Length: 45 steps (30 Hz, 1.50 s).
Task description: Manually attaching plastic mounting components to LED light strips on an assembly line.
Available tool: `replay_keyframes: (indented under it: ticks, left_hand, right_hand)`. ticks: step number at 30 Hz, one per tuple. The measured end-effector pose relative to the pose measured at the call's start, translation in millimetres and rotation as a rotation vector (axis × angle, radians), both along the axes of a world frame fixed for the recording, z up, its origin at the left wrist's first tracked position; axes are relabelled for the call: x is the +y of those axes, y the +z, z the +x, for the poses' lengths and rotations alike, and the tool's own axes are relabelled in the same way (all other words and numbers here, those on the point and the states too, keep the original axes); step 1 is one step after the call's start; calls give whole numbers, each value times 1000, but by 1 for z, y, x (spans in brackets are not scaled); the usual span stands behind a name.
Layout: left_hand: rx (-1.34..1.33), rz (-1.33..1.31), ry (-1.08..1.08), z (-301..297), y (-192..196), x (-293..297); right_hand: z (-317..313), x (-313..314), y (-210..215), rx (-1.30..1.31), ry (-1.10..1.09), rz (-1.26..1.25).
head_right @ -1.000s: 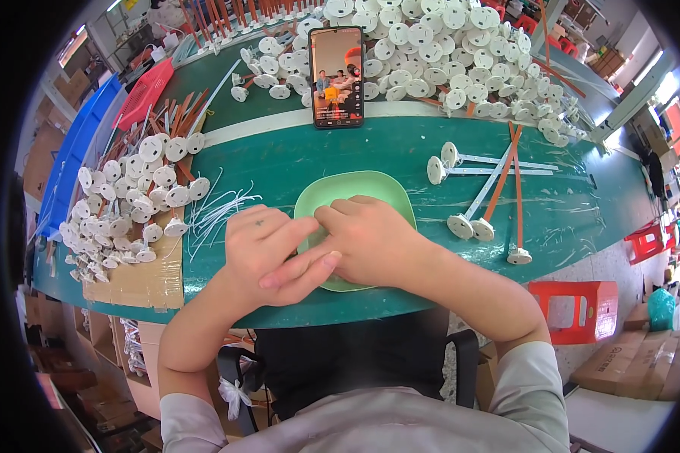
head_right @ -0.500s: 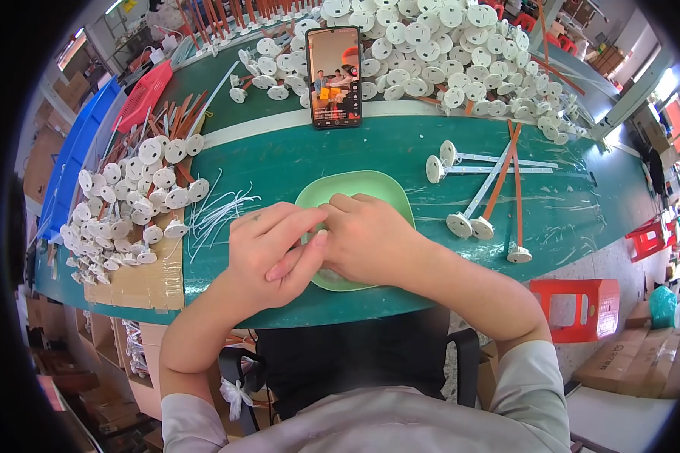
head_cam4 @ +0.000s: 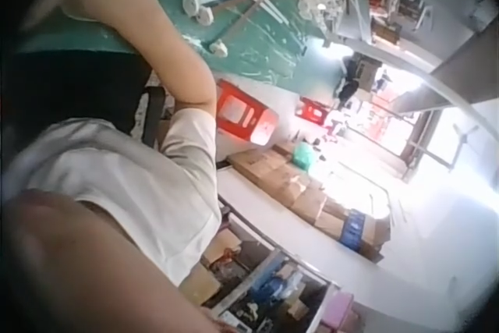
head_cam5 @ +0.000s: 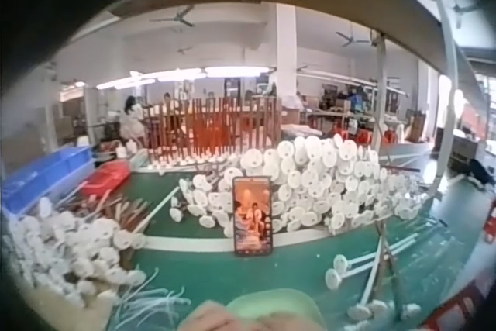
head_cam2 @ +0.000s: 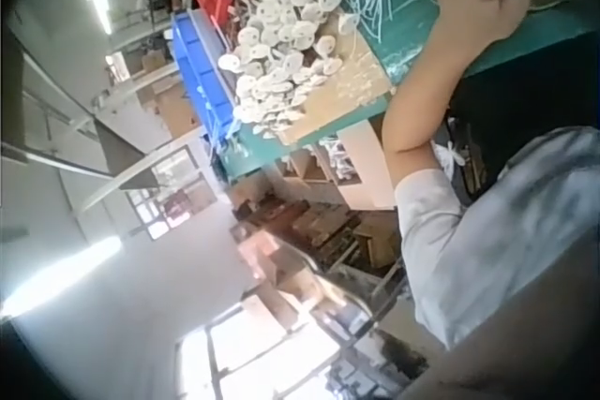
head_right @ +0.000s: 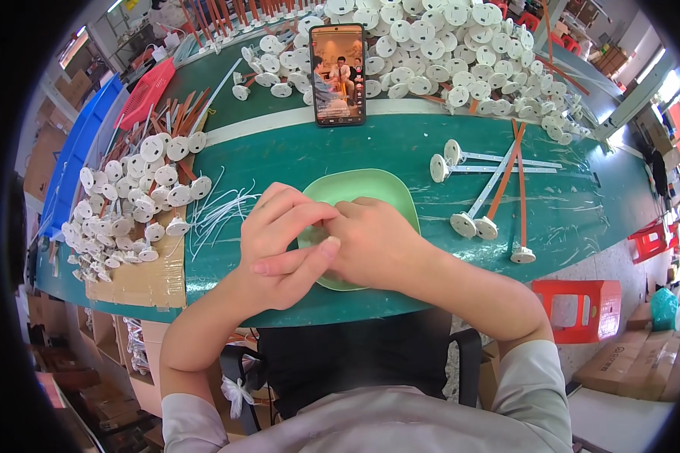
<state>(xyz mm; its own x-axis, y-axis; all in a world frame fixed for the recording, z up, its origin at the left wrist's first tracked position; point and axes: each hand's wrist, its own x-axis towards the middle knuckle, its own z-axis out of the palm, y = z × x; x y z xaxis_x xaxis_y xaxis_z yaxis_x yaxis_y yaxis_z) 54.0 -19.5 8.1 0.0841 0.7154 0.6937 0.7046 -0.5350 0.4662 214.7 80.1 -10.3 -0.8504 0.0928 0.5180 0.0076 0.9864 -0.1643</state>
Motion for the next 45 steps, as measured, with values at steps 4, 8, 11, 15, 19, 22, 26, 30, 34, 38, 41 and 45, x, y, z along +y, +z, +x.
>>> replay_keyframes:
  ticks: [4,8,11,15,19,22,26,30,34,38,41,45]
  left_hand:
    - [61,46,1,-2,-5,0]
    - [97,44,-20,-1,-3,-2]
    - [88,36,-51,1,-3,-1]
    - [43,-13,-112,1,-1,-1]
    - [21,-5,-142,-1,-3,0]
    - [-10,13,-196,-4,-3,1]
    - [-40,18,-214,-4,-5,1]
    - [-51,34,-219,-4,-6,3]
    - [-50,21,-211,-4,-3,1]
    - [9,-1,-154,-3,-1,0]
    - [30,-85,-110,-2,3,-4]
    - [-32,-150,-132,0,2,-5]
  right_hand:
    - [-1,5,-3,-38,9,-15]
    - [-2,4,-3,-48,29,2]
    - [-3,4,-2,-68,11,17]
    - [-3,5,-5,-44,34,24]
    - [-3,4,-4,-73,32,13]
    - [-4,4,-4,-66,34,13]
    - [-3,4,-4,-87,34,16]
    - [-4,5,-1,-71,37,27]
    - [-4,5,-3,-64,28,21]
    - [-2,4,0,-76,22,39]
    - [-2,5,-1,-90,4,45]
    - [-2,6,-1,-88,7,60]
